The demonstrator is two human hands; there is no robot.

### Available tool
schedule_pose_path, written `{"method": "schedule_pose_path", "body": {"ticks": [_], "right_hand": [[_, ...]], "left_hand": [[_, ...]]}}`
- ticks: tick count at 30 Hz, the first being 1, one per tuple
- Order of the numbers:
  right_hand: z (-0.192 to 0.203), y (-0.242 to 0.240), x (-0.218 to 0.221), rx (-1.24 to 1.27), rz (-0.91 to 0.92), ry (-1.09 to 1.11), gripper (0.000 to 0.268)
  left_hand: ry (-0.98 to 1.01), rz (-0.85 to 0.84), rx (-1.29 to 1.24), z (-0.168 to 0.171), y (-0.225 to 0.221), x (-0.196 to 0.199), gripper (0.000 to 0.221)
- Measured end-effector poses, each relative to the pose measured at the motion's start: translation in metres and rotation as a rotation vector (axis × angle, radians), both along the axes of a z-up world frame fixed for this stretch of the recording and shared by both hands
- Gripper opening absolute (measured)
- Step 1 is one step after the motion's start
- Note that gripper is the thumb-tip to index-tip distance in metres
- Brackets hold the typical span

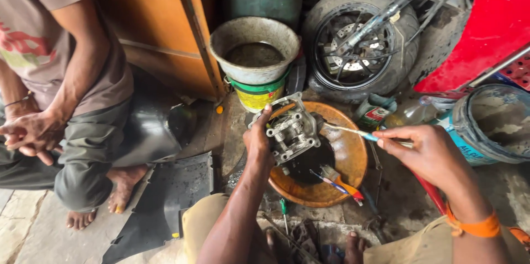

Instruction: Cleaning and repairing a motorcycle engine cylinder head using a brush and tools.

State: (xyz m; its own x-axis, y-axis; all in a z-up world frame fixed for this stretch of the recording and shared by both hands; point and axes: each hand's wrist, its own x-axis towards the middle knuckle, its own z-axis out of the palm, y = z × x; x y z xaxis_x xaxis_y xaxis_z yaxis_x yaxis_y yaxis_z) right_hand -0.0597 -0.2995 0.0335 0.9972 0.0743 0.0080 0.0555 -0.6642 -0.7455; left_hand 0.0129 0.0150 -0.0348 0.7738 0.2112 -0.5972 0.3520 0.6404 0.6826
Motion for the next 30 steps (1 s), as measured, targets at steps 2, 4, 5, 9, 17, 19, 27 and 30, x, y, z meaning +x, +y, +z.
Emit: {"method": "schedule_pose_path", "body": {"ticks": [2, 4, 5, 9, 17, 19, 27, 30], "right_hand": [[-0.011, 0.014, -0.004, 0.056, -0.006, -0.009, 0.027], [-0.024, 0.041, -0.01, 0.119, -0.012, -0.023, 0.026], [-0.03, 0.061, -0.015, 0.084, -0.012, -0.167, 0.026], [-0.041, 0.106, -0.032, -0.364, -0.079, -0.228, 0.019], [-0.019, 0.109, -0.027, -0.457, 0.103, -0.377, 0.035], [-0.014, 0.108, -0.026, -0.453, 0.102, -0.246, 0.031], [-0.034, 0.071, 0.008, -0.003, 0.109, 0.041, 0.014], [-0.042, 0.063, 0.011, 0.001, 0.048, -0.306, 0.008]], "left_hand": [[-0.012, -0.009, -0.022, 0.001, -0.005, -0.001, 0.061], [-0.029, -0.019, -0.038, 0.003, -0.01, -0.002, 0.06], [-0.043, -0.009, -0.027, 0.004, -0.013, -0.005, 0.058], [-0.092, 0.052, 0.043, -0.017, -0.011, -0.001, 0.056], [-0.055, 0.066, 0.185, -0.035, -0.01, 0.01, 0.06], [-0.072, 0.078, 0.231, -0.035, -0.01, 0.011, 0.061], [-0.301, 0.08, 0.65, -0.041, -0.005, 0.005, 0.067], [-0.287, 0.052, 0.669, -0.039, -0.002, 0.006, 0.068]]}}
